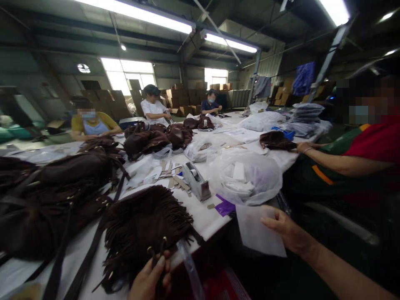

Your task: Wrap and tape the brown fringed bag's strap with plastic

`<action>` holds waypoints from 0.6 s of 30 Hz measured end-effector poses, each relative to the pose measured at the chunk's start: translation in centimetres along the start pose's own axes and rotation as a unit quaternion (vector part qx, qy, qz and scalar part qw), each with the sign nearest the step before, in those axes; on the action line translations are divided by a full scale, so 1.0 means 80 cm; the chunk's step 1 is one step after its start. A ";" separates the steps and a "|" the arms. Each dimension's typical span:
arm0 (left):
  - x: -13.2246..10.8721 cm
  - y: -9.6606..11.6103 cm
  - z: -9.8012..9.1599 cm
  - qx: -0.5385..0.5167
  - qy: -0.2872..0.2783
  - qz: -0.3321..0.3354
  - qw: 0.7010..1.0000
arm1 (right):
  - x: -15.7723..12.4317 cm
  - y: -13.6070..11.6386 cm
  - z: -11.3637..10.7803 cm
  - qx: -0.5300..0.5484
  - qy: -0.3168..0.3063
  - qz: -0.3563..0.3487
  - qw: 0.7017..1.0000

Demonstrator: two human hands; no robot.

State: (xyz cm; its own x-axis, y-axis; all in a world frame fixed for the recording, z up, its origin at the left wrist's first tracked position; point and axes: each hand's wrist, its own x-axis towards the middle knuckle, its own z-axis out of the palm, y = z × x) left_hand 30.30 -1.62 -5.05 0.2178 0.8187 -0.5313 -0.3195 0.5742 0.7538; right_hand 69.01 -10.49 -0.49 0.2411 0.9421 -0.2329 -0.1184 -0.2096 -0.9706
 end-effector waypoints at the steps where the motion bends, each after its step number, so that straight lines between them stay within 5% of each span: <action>1: -0.006 -0.001 0.001 -0.006 -0.002 0.005 1.000 | -0.005 -0.002 0.030 0.047 -0.038 0.023 0.998; 4: -0.022 -0.001 -0.001 -0.001 -0.015 0.021 1.000 | -0.010 0.005 0.121 0.082 -0.152 0.071 0.982; 9: -0.044 0.020 -0.015 0.053 -0.021 0.032 0.998 | -0.003 0.032 0.233 -0.079 -0.232 0.049 0.968; 13: -0.058 0.040 -0.016 0.148 0.022 0.057 0.987 | 0.003 0.033 0.278 -0.279 -0.249 -0.053 0.926; 18: -0.050 0.042 -0.016 0.199 0.061 0.111 0.972 | 0.010 0.025 0.298 -0.434 -0.208 -0.158 0.862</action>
State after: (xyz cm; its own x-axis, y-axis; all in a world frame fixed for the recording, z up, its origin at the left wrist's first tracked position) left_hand 27.17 -2.94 -0.86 0.0659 0.9296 -0.3626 0.0414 0.3605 0.9318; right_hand 45.97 -3.94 -1.12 -0.2581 0.9627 -0.0814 0.6987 0.1278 -0.7040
